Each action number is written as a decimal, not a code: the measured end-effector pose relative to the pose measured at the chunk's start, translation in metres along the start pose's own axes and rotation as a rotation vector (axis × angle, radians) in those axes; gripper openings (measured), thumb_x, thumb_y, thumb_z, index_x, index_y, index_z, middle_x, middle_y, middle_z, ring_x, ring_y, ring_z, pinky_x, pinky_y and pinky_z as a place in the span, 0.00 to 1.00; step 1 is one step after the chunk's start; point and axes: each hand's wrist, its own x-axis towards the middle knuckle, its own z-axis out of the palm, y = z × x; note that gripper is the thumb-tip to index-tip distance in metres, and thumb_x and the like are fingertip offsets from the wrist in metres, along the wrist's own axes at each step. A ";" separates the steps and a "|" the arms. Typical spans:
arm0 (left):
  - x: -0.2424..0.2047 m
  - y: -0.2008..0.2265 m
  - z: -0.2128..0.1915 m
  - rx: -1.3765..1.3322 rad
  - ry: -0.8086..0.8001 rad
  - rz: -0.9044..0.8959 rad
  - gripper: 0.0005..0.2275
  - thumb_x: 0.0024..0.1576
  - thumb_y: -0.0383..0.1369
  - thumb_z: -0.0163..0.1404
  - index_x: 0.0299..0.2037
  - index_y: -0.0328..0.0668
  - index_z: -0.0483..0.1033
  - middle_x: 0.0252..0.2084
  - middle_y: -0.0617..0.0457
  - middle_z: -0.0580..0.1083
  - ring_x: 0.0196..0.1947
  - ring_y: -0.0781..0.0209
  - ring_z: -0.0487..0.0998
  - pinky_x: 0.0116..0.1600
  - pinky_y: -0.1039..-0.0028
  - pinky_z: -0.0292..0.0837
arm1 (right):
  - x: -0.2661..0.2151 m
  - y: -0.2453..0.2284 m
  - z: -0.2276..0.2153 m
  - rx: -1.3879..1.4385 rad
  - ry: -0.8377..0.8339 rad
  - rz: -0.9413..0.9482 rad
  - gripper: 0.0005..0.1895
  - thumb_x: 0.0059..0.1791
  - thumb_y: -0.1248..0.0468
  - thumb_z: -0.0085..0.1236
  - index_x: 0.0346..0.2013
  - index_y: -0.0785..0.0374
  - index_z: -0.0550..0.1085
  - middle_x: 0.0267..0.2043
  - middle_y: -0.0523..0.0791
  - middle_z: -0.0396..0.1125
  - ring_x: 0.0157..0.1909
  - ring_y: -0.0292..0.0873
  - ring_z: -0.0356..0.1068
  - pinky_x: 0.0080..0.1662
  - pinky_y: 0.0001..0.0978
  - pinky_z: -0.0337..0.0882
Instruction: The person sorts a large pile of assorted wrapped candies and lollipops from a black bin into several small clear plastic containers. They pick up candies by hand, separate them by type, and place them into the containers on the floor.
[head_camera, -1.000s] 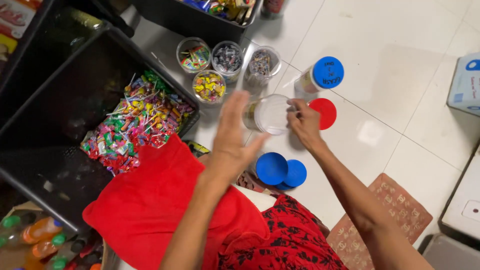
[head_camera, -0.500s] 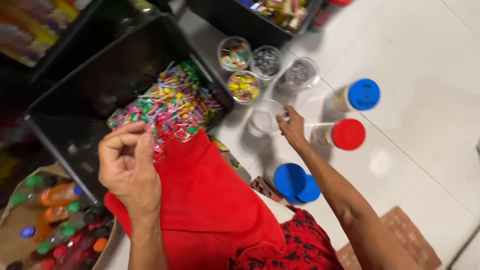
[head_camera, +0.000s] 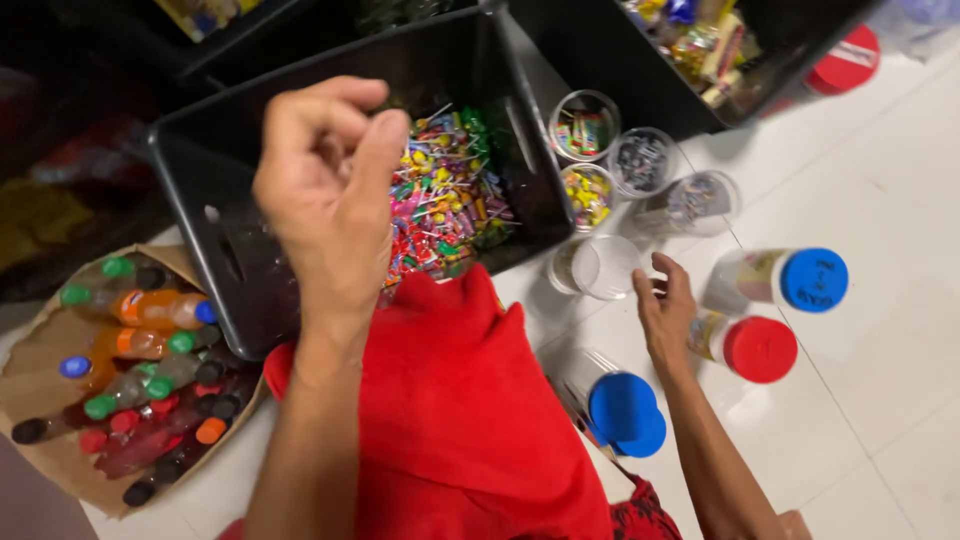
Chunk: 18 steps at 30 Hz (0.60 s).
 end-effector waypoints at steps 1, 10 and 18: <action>0.007 -0.007 -0.004 -0.004 -0.043 -0.025 0.08 0.70 0.20 0.58 0.43 0.34 0.69 0.52 0.51 0.75 0.34 0.77 0.62 0.42 0.85 0.62 | 0.000 -0.009 -0.001 0.016 0.013 -0.033 0.19 0.54 0.60 0.60 0.58 0.65 0.73 0.52 0.48 0.72 0.44 0.39 0.71 0.45 0.31 0.72; 0.018 -0.117 -0.084 0.163 -0.209 -0.307 0.03 0.66 0.27 0.53 0.44 0.36 0.74 0.43 0.58 0.77 0.36 0.79 0.70 0.42 0.84 0.68 | 0.040 -0.139 0.061 0.073 -0.088 -0.510 0.06 0.57 0.70 0.58 0.50 0.67 0.76 0.45 0.47 0.73 0.46 0.38 0.72 0.50 0.28 0.72; 0.000 -0.236 -0.109 0.223 -0.054 -0.661 0.11 0.67 0.39 0.50 0.41 0.40 0.78 0.35 0.58 0.79 0.31 0.73 0.74 0.33 0.80 0.68 | 0.092 -0.215 0.191 0.075 -0.409 -0.621 0.07 0.55 0.71 0.58 0.48 0.65 0.77 0.44 0.47 0.76 0.43 0.40 0.77 0.46 0.29 0.75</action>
